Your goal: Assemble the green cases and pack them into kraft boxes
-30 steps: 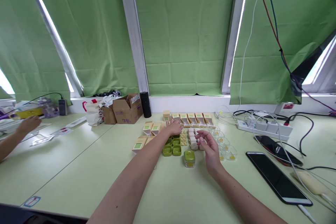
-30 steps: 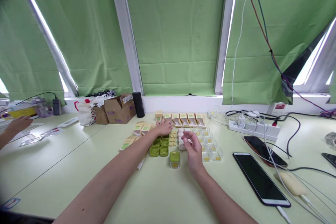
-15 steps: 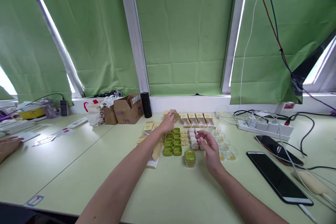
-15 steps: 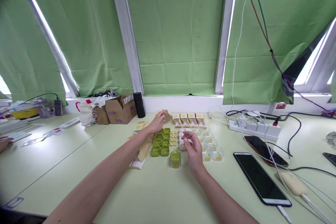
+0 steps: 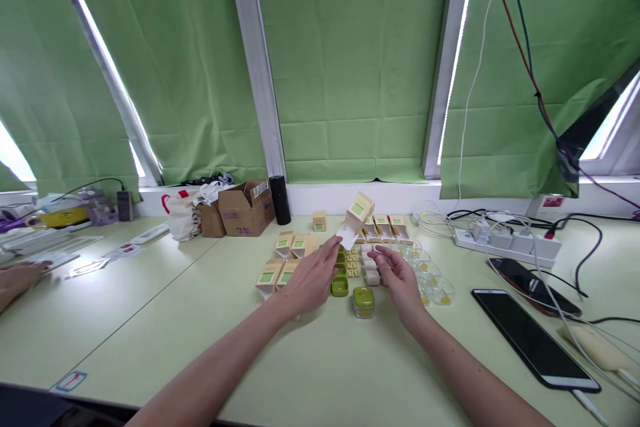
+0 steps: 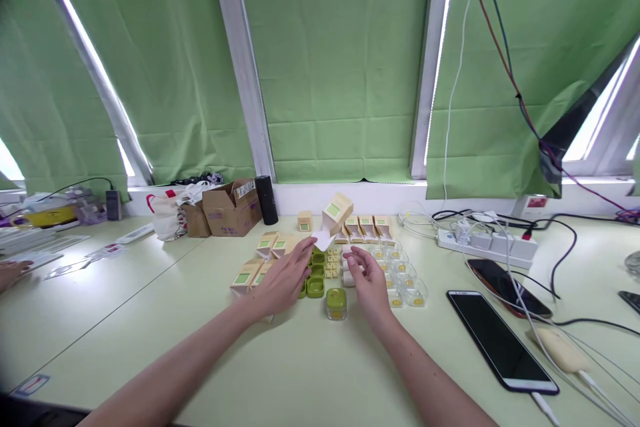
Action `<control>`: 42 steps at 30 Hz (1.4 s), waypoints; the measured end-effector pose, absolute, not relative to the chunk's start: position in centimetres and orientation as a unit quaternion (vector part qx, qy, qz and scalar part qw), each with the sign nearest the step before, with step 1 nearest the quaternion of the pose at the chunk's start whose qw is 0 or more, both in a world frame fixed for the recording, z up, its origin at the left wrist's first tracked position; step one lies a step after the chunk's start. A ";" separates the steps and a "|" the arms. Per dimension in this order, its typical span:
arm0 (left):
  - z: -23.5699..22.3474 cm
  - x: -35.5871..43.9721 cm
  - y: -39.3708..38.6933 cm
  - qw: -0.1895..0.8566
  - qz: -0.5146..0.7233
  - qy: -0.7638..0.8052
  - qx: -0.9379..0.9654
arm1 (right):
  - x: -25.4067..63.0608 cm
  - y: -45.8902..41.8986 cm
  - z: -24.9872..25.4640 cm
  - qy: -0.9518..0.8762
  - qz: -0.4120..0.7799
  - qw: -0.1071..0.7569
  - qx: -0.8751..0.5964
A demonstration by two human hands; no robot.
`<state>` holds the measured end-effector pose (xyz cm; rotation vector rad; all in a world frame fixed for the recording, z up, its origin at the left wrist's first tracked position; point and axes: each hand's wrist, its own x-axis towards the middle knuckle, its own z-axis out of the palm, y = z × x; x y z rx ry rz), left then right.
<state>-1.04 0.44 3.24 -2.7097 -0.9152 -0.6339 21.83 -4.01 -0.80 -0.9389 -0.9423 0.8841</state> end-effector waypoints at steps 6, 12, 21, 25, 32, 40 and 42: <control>2.7 -2.5 -1.4 0.155 -0.161 -0.229 -0.947 | 21.6 -4.2 0.0 -0.383 0.455 0.693 -0.407; 3.0 -3.0 -1.4 0.140 -0.186 -0.171 -0.957 | 21.8 -4.1 -0.2 -0.368 0.421 0.729 -0.394; 4.5 -1.3 -2.2 0.067 -0.363 -0.278 -0.887 | 21.9 -3.9 -1.2 -0.403 0.376 0.730 -0.405; 5.1 0.8 -1.6 -0.005 -0.386 -0.320 -0.866 | 21.6 -4.0 -1.4 -0.429 0.351 0.732 -0.397; 5.4 2.9 -1.5 -0.070 -0.403 -0.290 -0.865 | 21.3 -5.2 -0.8 -0.529 0.276 0.704 -0.385; 3.5 2.2 -1.4 -0.067 -0.481 -0.250 -0.838 | 21.7 -6.1 0.0 -0.619 0.153 0.638 -0.432; 2.8 1.9 -1.0 -0.077 -0.501 -0.243 -0.827 | 21.6 -5.8 -0.4 -0.612 0.139 0.636 -0.449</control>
